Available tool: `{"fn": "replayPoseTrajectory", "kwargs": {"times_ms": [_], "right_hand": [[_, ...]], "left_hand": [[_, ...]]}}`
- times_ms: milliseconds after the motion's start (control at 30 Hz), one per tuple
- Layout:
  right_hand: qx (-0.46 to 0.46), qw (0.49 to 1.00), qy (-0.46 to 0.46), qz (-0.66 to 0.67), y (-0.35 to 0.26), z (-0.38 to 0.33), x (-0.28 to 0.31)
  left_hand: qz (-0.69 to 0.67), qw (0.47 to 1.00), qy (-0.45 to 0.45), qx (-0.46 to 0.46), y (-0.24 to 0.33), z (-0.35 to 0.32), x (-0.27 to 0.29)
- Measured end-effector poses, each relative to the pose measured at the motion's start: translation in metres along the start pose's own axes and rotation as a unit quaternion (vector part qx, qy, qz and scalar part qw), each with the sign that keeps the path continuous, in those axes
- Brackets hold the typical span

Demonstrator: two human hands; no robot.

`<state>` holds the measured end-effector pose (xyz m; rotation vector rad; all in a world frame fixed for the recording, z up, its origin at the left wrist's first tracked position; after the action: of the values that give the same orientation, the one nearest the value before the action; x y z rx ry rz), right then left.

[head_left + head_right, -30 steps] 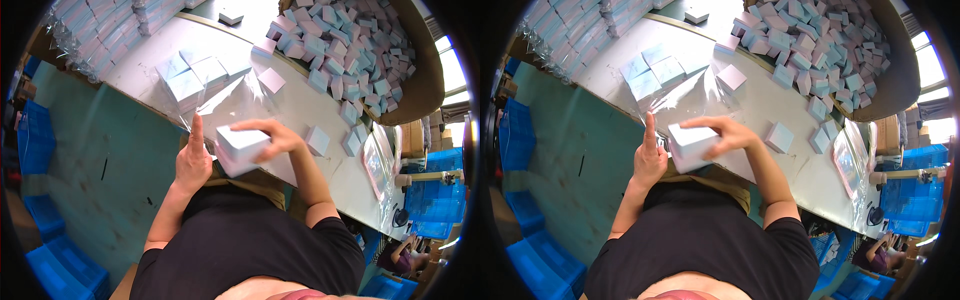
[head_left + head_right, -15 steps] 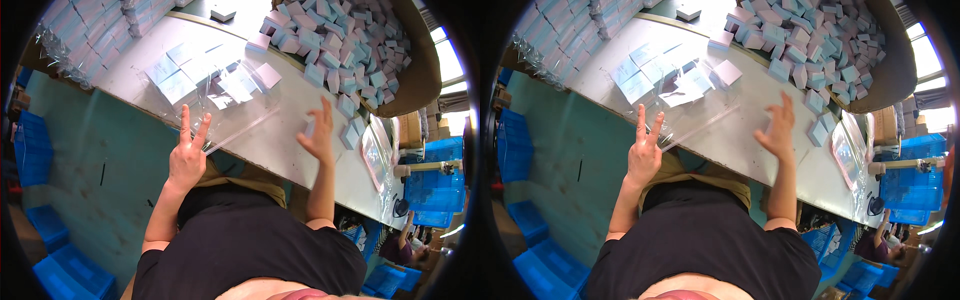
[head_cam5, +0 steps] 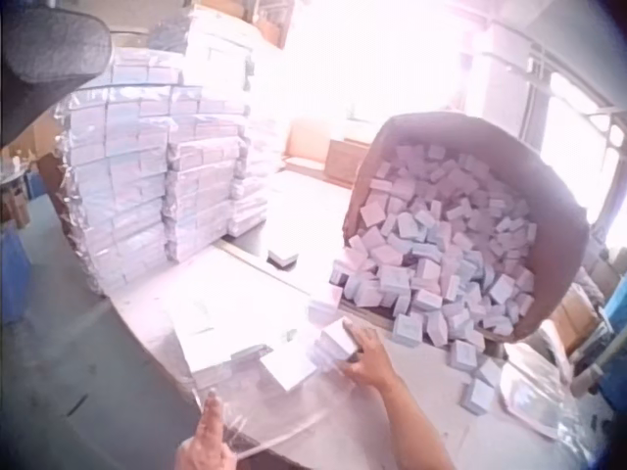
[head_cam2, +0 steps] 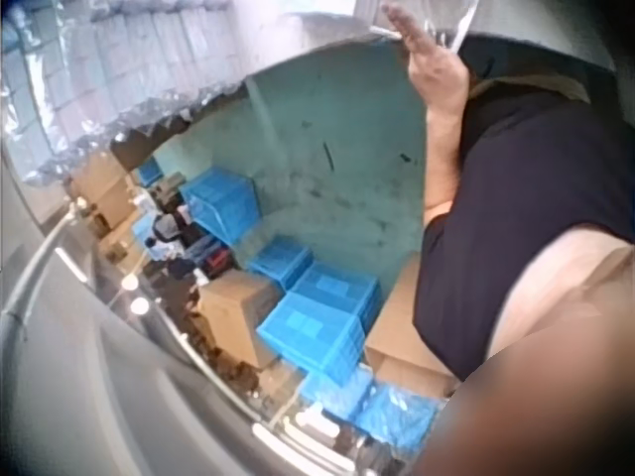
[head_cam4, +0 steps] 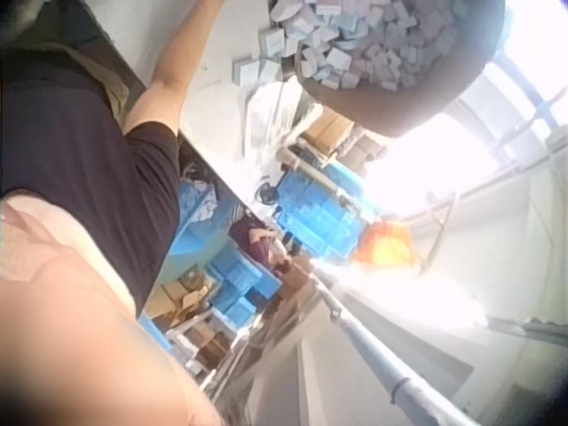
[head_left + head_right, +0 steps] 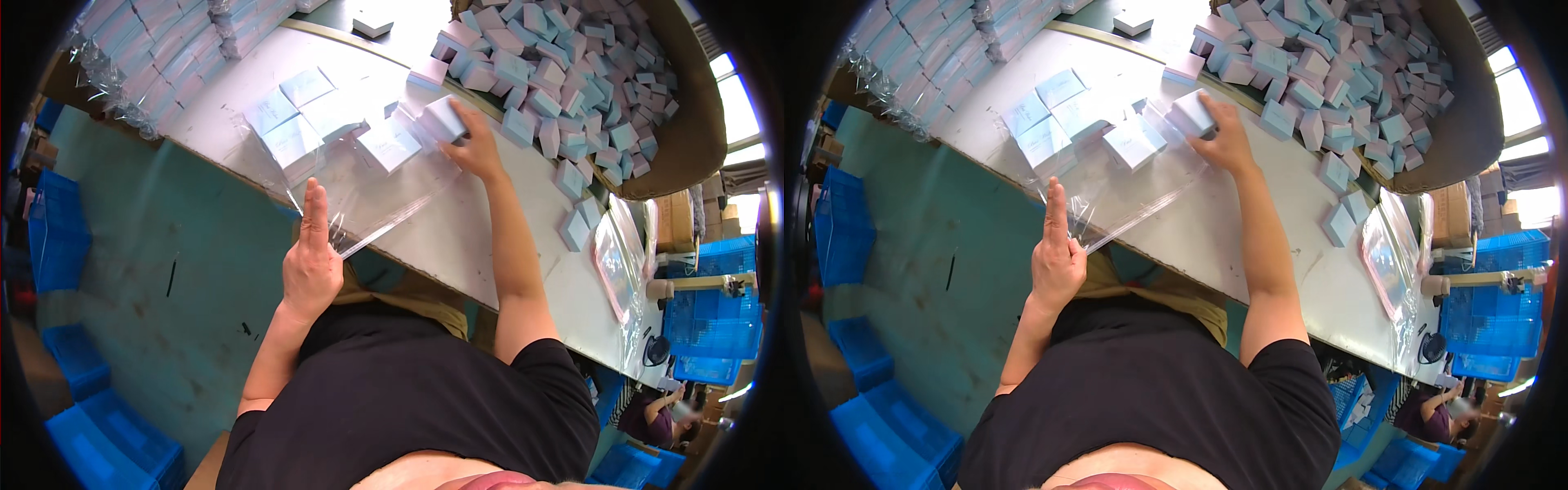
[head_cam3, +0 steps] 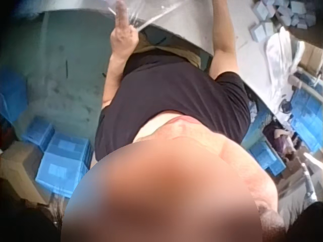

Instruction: Placing small light-blue boxes into clear plastic bags and stacking the finished packages.

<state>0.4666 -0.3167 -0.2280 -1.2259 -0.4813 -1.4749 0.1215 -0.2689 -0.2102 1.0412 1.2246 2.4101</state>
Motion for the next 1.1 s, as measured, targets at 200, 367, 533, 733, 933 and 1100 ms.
{"fn": "replayPoseTrajectory", "kwargs": {"times_ms": [200, 367, 533, 733, 933, 1100], "right_hand": [[0.099, 0.841, -0.148, 0.511, -0.092, -0.077, 0.026], [0.127, 0.988, -0.030, 0.087, -0.179, -0.073, -0.009], [-0.038, 0.997, 0.002, -0.063, -0.162, -0.029, -0.042], [-0.003, 0.993, 0.021, 0.112, -0.081, -0.054, 0.008], [-0.279, 0.906, 0.171, -0.268, 0.161, -0.032, 0.061], [-0.339, 0.930, 0.080, -0.118, 0.180, -0.044, 0.033]], "left_hand": [[-0.011, 0.999, 0.020, -0.023, 0.008, 0.003, -0.001], [-0.022, 0.999, 0.006, -0.046, 0.016, 0.008, -0.006], [0.009, 0.996, -0.008, -0.084, 0.016, 0.010, -0.023], [0.004, 0.999, 0.006, -0.033, 0.007, 0.004, -0.007], [-0.010, 1.000, 0.000, -0.025, 0.005, 0.007, -0.018], [0.003, 1.000, 0.014, -0.003, 0.000, 0.000, -0.011]]}}
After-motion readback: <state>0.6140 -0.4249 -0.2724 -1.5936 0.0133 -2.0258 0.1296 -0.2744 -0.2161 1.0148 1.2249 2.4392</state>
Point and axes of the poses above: each hand's wrist, its own z-axis towards the middle knuckle, its own x-axis out of the back of the hand, y = z × x, the point moved 10 cm from there along z, towards the middle knuckle, and after that the axes turned 11 degrees about -z, right-handed, at the moved point
